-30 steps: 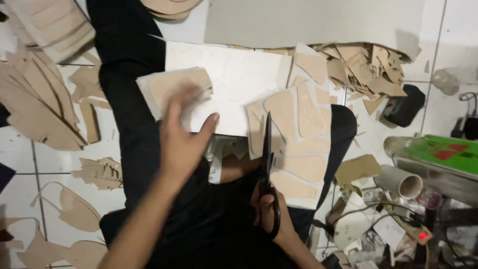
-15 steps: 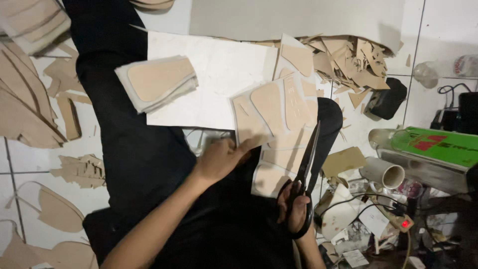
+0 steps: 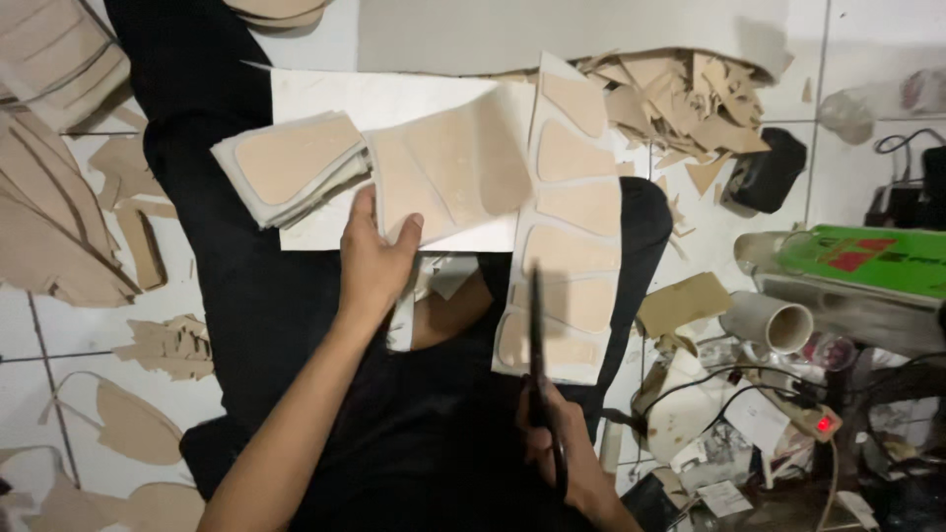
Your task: The person uses scissors to cut beige, shoe-shaped pieces from a larger sheet of material. They hold the sheet with one hand and cut along the outlines with the other, stacking the cut pieces on the floor.
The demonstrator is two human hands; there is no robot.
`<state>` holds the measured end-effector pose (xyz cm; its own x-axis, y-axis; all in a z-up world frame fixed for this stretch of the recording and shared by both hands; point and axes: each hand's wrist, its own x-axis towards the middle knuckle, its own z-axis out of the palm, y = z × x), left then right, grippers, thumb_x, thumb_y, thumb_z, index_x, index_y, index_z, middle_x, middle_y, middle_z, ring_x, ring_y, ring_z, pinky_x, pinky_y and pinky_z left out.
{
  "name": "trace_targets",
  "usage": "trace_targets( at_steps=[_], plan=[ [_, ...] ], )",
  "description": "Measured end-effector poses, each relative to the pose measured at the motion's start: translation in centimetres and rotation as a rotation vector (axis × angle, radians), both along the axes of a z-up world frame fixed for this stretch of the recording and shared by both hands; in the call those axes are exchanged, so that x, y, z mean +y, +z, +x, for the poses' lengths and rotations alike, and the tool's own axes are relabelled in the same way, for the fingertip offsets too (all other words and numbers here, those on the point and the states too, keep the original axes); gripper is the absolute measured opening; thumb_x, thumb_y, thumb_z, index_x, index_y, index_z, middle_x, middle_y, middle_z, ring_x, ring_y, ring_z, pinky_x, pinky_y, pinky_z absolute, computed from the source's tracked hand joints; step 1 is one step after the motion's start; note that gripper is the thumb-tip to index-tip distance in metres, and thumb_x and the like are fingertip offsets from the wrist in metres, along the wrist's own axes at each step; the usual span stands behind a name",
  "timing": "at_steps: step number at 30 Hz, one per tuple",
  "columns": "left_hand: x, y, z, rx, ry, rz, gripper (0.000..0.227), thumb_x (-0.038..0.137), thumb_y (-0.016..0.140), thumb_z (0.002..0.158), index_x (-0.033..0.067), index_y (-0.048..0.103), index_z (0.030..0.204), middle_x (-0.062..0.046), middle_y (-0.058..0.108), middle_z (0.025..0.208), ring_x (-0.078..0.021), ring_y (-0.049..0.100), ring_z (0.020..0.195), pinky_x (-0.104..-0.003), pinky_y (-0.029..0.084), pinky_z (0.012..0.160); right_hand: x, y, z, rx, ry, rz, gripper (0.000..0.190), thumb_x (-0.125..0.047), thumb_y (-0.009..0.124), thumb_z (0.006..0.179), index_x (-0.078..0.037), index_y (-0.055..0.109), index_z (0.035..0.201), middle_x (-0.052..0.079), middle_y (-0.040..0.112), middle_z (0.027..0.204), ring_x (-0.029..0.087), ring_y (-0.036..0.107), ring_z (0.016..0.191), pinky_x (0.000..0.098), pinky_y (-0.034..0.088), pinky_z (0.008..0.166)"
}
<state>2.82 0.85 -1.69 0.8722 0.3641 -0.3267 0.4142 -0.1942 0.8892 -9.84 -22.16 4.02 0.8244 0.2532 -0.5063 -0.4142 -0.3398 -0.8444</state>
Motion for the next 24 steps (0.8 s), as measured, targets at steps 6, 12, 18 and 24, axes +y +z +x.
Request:
trace_targets(
  at_steps=[6, 12, 18, 24],
  plan=[
    [0.1, 0.9, 0.4, -0.268, -0.194, -0.012, 0.100, 0.002, 0.076, 0.077, 0.0148, 0.010, 0.151, -0.006, 0.013, 0.161, -0.0256, 0.017, 0.150, -0.038, 0.016, 0.122, 1.4, 1.5, 2.4, 0.040, 0.237, 0.162, 0.033, -0.037, 0.035, 0.094, -0.007, 0.050, 0.087, -0.005, 0.042, 0.064, 0.006, 0.034, 0.054, 0.0261, 0.030, 0.050],
    [1.4, 2.5, 0.6, -0.064, -0.235, -0.329, 0.051, 0.010, 0.071, 0.078, 0.0101, 0.056, 0.127, -0.007, 0.054, 0.138, -0.0167, 0.043, 0.134, -0.029, 0.026, 0.114, 2.3, 1.0, 4.3, 0.082, 0.265, 0.177, 0.069, -0.067, 0.024, 0.087, -0.007, 0.053, 0.105, -0.002, 0.045, 0.066, 0.010, 0.045, 0.053, 0.0257, 0.040, 0.057],
    [2.3, 2.2, -1.1, 0.037, -0.329, -0.359, 0.060, 0.020, 0.077, 0.072, 0.0111, 0.056, 0.127, -0.007, 0.055, 0.136, -0.0169, 0.046, 0.132, -0.029, 0.029, 0.113, 2.7, -0.8, 4.2, 0.146, 0.340, 0.062, 0.049, -0.050, 0.024, 0.090, -0.013, 0.051, 0.107, -0.003, 0.048, 0.074, 0.009, 0.048, 0.057, 0.0254, 0.046, 0.059],
    [2.4, 2.0, -1.8, 0.085, -0.306, -0.439, 0.062, 0.016, 0.076, 0.071, 0.0108, 0.054, 0.129, -0.008, 0.053, 0.139, -0.0168, 0.044, 0.134, -0.028, 0.027, 0.114, 3.3, -0.7, 4.7, 0.162, 0.393, 0.024, 0.054, -0.057, 0.023, 0.089, -0.013, 0.050, 0.102, -0.003, 0.048, 0.071, 0.010, 0.047, 0.055, 0.0271, 0.044, 0.057]
  ],
)
